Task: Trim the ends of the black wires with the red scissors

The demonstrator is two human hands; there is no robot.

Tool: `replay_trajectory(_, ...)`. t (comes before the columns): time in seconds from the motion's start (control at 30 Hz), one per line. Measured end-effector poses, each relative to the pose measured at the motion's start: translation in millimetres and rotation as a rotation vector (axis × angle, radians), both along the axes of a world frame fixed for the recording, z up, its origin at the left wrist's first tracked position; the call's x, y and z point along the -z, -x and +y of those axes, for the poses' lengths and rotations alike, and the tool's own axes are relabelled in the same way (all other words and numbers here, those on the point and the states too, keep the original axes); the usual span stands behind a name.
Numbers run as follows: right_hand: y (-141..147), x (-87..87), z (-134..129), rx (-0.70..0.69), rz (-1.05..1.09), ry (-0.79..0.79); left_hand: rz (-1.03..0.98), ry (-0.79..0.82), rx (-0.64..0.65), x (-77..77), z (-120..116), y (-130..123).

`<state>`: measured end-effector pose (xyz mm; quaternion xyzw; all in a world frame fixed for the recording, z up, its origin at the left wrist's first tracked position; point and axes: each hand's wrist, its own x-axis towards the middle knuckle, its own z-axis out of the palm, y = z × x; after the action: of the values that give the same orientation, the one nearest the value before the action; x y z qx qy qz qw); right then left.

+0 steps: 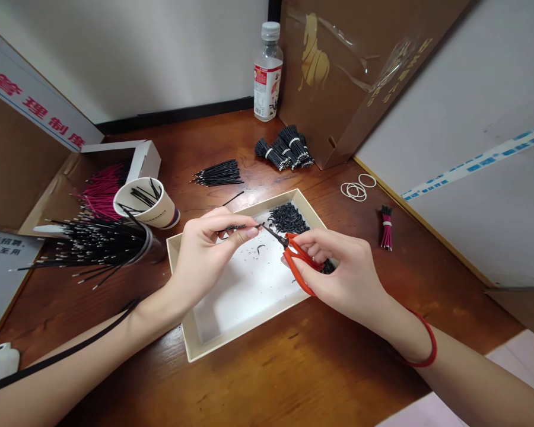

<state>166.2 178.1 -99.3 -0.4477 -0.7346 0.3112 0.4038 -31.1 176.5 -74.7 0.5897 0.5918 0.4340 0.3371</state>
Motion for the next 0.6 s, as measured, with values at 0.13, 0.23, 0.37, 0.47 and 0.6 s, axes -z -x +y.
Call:
replay_trajectory(0.13, -1.1, 1.2, -0.2, -0.014, 0.004, 0.001, -0.008, -0.003, 0.014, 1.9, -0.9, 2.2)
replay_trajectory(0.23, -1.4, 2.1, 0.4, -0.01, -0.002, 0.003, -0.003, -0.005, 0.024, 2.4, -0.4, 3.0)
replay_trajectory(0.37, -0.6, 1.6, 0.9, -0.001, -0.002, -0.013, 0.005, -0.008, 0.022, 1.7, 0.6, 2.2)
replay_trajectory(0.47, 0.1, 0.5, 0.3, 0.003, -0.008, -0.017, 0.003, -0.012, 0.015, 1.1, 0.6, 1.4)
replay_trajectory(0.6, 0.0, 0.5, -0.3, 0.005, -0.008, -0.015, 0.005, -0.003, 0.017, 0.3, 0.4, 1.3)
